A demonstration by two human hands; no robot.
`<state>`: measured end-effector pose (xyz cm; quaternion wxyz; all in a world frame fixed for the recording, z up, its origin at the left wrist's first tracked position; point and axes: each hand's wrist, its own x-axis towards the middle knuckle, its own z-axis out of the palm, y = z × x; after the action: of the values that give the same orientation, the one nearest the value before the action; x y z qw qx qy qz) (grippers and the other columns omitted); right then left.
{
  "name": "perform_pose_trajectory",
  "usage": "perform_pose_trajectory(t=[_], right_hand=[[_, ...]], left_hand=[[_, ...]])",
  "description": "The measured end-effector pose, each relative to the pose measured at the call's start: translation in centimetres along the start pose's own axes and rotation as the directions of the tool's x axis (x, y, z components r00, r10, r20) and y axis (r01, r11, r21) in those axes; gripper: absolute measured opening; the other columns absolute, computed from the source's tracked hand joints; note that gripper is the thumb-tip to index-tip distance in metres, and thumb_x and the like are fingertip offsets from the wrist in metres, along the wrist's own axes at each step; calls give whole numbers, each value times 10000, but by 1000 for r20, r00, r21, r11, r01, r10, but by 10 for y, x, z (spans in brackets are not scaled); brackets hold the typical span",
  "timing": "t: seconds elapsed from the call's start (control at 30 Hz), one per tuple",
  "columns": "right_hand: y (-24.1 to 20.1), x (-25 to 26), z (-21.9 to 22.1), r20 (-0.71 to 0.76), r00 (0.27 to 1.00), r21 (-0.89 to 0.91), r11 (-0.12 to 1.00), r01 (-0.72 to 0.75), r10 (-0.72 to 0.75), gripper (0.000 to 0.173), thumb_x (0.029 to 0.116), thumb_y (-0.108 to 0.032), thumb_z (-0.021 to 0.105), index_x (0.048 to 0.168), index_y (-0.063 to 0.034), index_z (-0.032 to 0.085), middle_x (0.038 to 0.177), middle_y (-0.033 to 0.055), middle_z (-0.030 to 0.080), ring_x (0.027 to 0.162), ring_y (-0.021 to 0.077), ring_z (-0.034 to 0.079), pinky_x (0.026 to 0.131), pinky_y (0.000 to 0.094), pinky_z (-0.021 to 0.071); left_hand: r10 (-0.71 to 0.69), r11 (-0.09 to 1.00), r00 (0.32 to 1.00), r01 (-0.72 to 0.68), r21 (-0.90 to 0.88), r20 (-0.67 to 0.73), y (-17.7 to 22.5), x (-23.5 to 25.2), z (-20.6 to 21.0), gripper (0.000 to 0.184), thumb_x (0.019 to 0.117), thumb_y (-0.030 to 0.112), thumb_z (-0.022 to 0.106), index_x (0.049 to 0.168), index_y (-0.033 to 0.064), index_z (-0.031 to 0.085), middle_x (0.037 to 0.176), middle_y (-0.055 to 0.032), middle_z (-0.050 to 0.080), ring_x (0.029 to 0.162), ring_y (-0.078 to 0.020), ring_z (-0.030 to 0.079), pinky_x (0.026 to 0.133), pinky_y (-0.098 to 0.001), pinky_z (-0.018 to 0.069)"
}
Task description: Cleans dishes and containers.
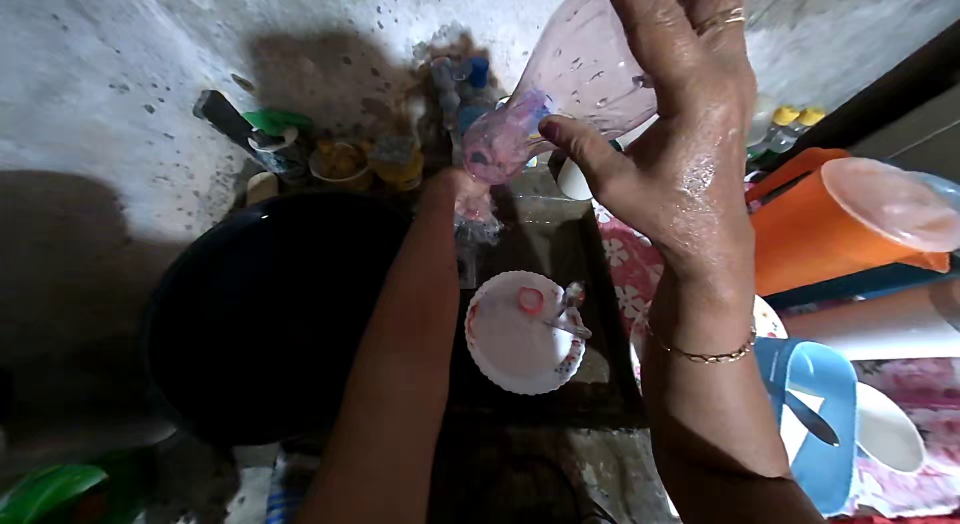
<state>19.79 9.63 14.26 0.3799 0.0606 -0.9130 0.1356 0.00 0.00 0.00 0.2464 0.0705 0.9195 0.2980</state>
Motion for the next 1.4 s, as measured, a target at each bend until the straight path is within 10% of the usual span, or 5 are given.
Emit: perform_pose_trajectory(t=[0.2,0.4,0.67,0.97,1.4], right_hand=[[0,-18,-3,-2,998,-50,997,-60,60,708,933,-255,754,1544,-81,442,1545,294,376,1377,421,430,1055,488,440],[19,-66,38,-240,924,-30,950,-312,296,825,882,-334,808,1525,-26,393,1487,311,393,1347,445,441,1045,490,458],[17,-160,117,90,919,171,903,-394,384,773,743,-279,901,1382,5,571,1309,307,535,1085,404,627,852,489,577],[51,-168,134,795,206,-373,728,-575,570,452,1029,-246,606,1442,-66,564,1421,256,557,1319,428,544,1076,593,433],[78,-155,135,558,562,101,622,-777,611,453,909,-124,771,1323,5,639,1337,284,585,1195,410,602,1002,562,498]], left_hand=[[213,955,942,-144,-260,261,12,4,2,228,1049,176,520,1172,16,626,933,-104,651,730,-171,625,668,-312,546],[254,668,920,58,-742,300,24,-2,-15,861,1022,713,110,1290,33,564,1122,-146,643,965,-235,654,867,-380,548],[136,750,961,60,-659,242,23,3,-12,626,1025,570,432,1389,64,490,1216,-159,625,1026,-255,630,904,-423,517],[77,923,996,-54,-380,46,7,8,-19,631,973,347,675,1516,121,447,1421,-246,523,1223,-398,557,963,-580,471],[128,963,983,-156,-222,-135,6,7,-19,570,921,287,739,1366,-22,562,1347,-272,585,1262,-421,561,1026,-639,445]])
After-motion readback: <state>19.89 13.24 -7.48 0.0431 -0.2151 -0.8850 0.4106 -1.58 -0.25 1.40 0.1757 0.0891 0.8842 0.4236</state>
